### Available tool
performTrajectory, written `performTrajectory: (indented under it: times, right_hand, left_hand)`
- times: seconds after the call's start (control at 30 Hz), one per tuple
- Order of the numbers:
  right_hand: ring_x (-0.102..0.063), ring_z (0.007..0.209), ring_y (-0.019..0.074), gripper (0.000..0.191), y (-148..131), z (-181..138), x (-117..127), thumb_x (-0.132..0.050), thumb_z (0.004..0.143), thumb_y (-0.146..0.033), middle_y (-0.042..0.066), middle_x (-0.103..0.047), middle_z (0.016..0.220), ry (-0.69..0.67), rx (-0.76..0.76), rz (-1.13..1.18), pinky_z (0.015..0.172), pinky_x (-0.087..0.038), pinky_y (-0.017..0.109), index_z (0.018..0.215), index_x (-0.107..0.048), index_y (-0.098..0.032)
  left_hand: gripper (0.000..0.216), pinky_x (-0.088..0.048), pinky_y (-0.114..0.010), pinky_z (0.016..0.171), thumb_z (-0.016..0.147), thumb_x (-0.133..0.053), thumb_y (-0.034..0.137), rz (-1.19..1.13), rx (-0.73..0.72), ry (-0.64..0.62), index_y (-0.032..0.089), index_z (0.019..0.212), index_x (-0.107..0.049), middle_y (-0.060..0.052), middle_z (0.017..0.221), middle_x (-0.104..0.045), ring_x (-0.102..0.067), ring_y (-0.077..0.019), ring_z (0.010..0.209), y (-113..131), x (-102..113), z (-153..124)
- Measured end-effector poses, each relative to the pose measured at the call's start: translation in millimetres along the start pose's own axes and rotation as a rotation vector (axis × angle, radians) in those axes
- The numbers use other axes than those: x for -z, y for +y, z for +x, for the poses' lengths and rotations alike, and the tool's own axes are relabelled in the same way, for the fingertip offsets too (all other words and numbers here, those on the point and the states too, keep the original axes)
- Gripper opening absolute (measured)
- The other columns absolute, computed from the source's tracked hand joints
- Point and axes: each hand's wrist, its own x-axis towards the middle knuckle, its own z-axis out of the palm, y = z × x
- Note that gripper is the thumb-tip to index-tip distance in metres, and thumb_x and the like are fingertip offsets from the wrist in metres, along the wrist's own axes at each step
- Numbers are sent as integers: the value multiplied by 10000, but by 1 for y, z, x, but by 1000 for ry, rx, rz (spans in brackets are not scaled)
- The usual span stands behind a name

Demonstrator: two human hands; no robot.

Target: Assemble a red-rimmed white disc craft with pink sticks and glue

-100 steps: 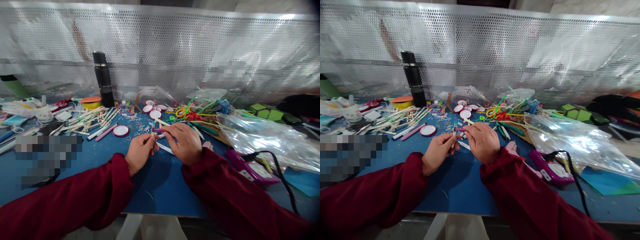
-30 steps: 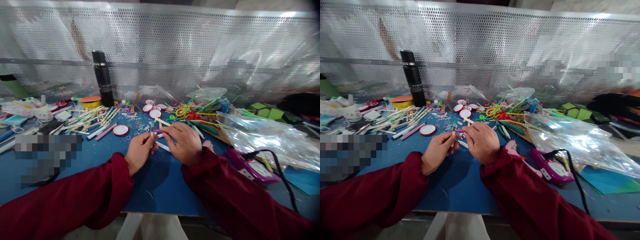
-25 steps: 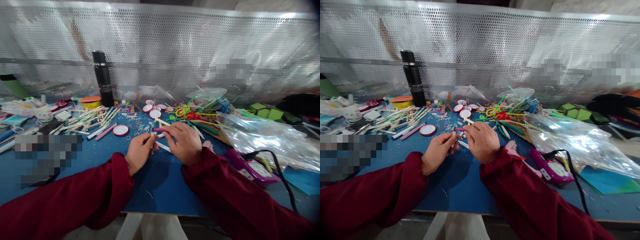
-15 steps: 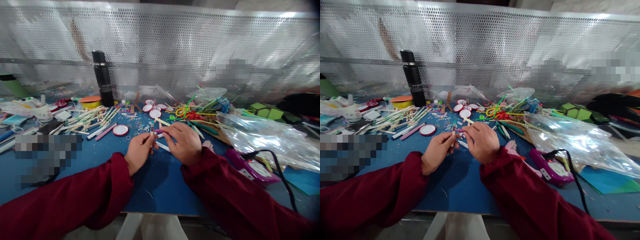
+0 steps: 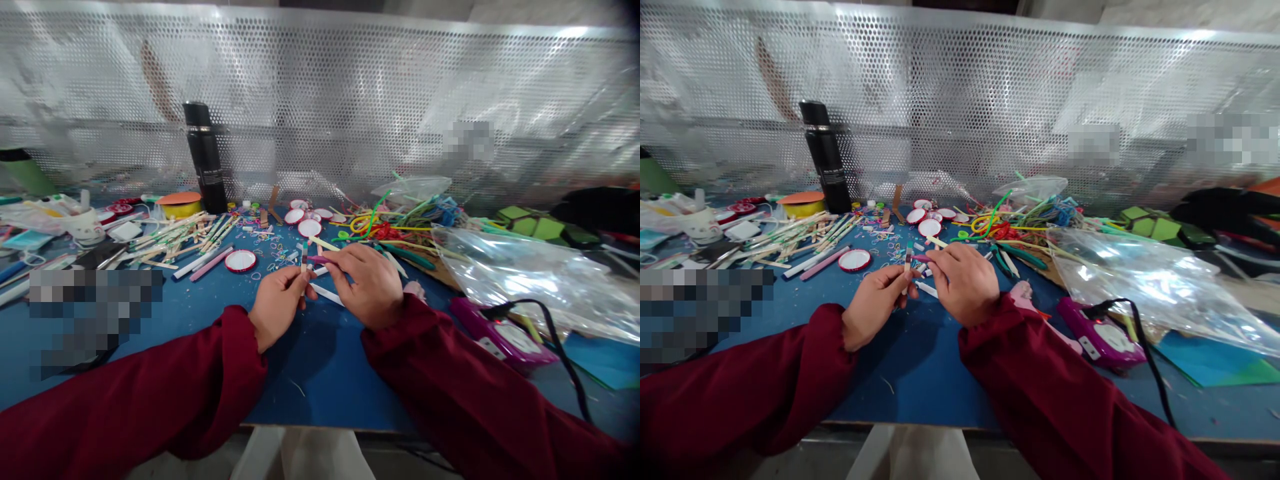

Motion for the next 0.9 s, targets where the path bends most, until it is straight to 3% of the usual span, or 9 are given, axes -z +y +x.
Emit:
performTrajectory:
  times: [0.9]
  right_hand:
    - [-619, 896, 207, 241, 1, 0, -1, -517, 932, -276, 76, -682, 934, -10, 3, 39, 828, -473, 338, 1066, -703, -198]
  left_hand:
    - [311, -316, -194, 452, 884, -523, 435, -48, -1, 10, 160, 947, -652, 1, 690, -624, -477, -69, 493, 2, 0, -1]
